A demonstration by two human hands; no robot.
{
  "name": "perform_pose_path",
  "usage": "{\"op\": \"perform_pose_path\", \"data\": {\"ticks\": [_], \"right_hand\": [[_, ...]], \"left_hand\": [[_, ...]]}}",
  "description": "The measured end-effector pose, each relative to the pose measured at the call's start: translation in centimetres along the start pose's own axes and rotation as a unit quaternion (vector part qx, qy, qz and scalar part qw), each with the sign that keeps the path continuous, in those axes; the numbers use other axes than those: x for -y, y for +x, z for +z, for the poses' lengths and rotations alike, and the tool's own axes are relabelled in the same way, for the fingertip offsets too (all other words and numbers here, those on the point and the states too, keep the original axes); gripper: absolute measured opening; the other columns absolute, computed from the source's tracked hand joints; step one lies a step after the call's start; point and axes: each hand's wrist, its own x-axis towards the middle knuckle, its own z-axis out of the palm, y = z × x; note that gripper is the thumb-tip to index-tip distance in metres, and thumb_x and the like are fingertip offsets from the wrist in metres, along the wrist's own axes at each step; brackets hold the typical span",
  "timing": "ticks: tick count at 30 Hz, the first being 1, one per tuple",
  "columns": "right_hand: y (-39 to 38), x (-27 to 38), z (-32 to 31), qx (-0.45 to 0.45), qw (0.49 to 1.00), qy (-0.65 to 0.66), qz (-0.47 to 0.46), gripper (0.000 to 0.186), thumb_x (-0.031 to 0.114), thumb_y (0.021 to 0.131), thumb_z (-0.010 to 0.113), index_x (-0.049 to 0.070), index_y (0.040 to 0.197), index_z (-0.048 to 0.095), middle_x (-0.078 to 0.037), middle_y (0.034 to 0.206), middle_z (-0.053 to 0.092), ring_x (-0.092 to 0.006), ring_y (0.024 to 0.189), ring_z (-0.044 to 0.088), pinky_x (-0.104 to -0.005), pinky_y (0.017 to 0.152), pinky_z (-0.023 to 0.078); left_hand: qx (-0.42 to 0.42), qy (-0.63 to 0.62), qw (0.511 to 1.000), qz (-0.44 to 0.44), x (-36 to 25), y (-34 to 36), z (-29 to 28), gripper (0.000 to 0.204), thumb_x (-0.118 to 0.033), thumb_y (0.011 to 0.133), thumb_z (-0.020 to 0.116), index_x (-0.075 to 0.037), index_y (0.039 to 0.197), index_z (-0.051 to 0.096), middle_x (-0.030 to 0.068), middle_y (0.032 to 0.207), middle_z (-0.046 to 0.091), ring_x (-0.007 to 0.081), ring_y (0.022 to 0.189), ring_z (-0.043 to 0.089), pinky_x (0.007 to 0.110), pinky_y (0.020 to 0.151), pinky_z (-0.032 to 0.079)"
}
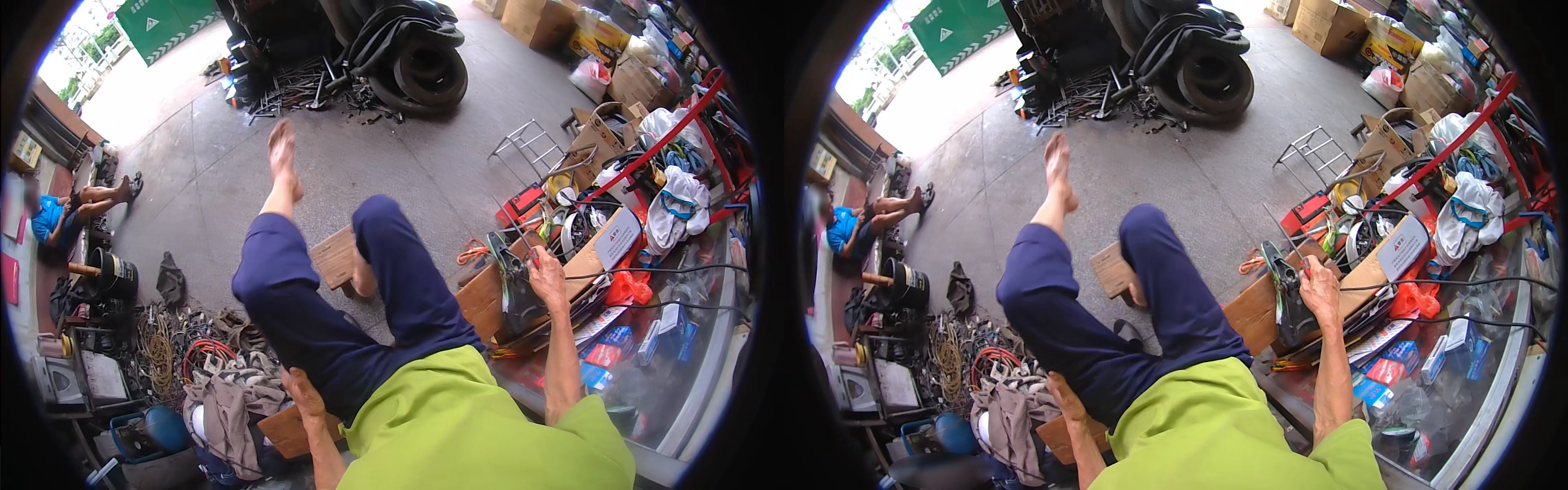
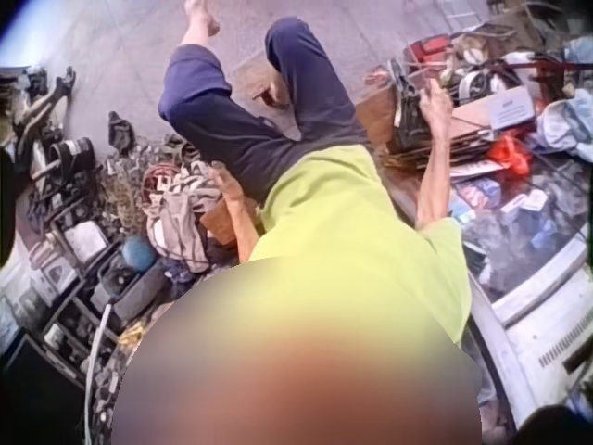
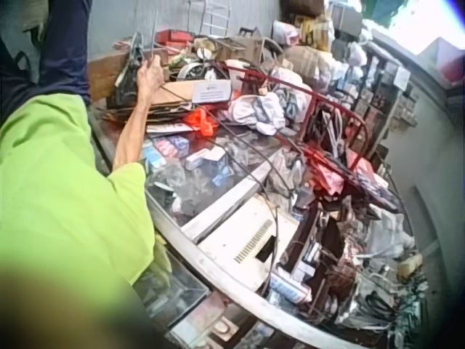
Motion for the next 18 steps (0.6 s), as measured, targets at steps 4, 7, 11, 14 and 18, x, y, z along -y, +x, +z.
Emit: {"op": "perform_pose_path", "data": {"ticks": [4,7,11,14,18], "right_hand": [[-0.6,2.8,0.2,0.009,0.997,0.076,-0.018,0.02,0.018,0.091,0.063,0.004,0.105,0.059,-0.023,0.081,0.065,-0.0442,0.08,0.064,-0.05,0.07,0.049],[-1.6,5.3,0.0,0.051,0.993,0.101,-0.042,0.024,0.021,0.092,0.062,0.007,0.111,0.059,-0.025,0.084,0.067,-0.045,0.083,0.065,-0.0519,0.072,0.051],[-2.7,9.0,0.4,0.1,0.983,0.131,-0.085,0.026,0.023,0.091,0.063,0.008,0.113,0.061,-0.024,0.079,0.066,-0.0437,0.079,0.066,-0.0511,0.07,0.052],[-3.2,10.9,1.0,0.127,0.977,0.12,-0.122,0.026,0.026,0.086,0.069,0.007,0.102,0.063,-0.022,0.077,0.066,-0.0434,0.078,0.066,-0.0499,0.07,0.052],[-3.6,13.3,2.8,0.157,0.973,0.093,-0.144,0.023,0.027,0.084,0.072,0.005,0.09,0.065,-0.022,0.075,0.066,-0.0416,0.076,0.066,-0.0493,0.07,0.052]], "left_hand": [[-0.132,0.031,0.99,-0.045,2.1,-1.5,-1.4,0.076,-0.055,0.106,0.021,0.013,0.117,0.052,0.0233,0.112,0.056,0.032,0.103,0.052,0.041,0.098,0.037],[-0.119,0.052,0.985,-0.117,2.3,-0.8,-2.2,0.076,-0.052,0.107,0.027,0.016,0.133,0.046,0.0277,0.135,0.051,0.0316,0.126,0.048,0.036,0.11,0.032],[-0.096,0.065,0.983,-0.143,1.1,0.8,-2.1,0.076,-0.053,0.106,0.032,0.016,0.134,0.048,0.0319,0.136,0.053,0.0377,0.127,0.052,0.037,0.109,0.036],[-0.071,0.159,0.947,-0.271,1.0,0.9,-1.6,0.077,-0.057,0.102,0.038,0.014,0.13,0.052,0.0338,0.132,0.055,0.0437,0.122,0.054,0.042,0.104,0.04],[-0.081,0.184,0.952,-0.23,3.9,-0.7,-0.8,0.075,-0.055,0.1,0.045,0.012,0.133,0.047,0.0342,0.127,0.057,0.0467,0.118,0.055,0.046,0.101,0.042]]}}
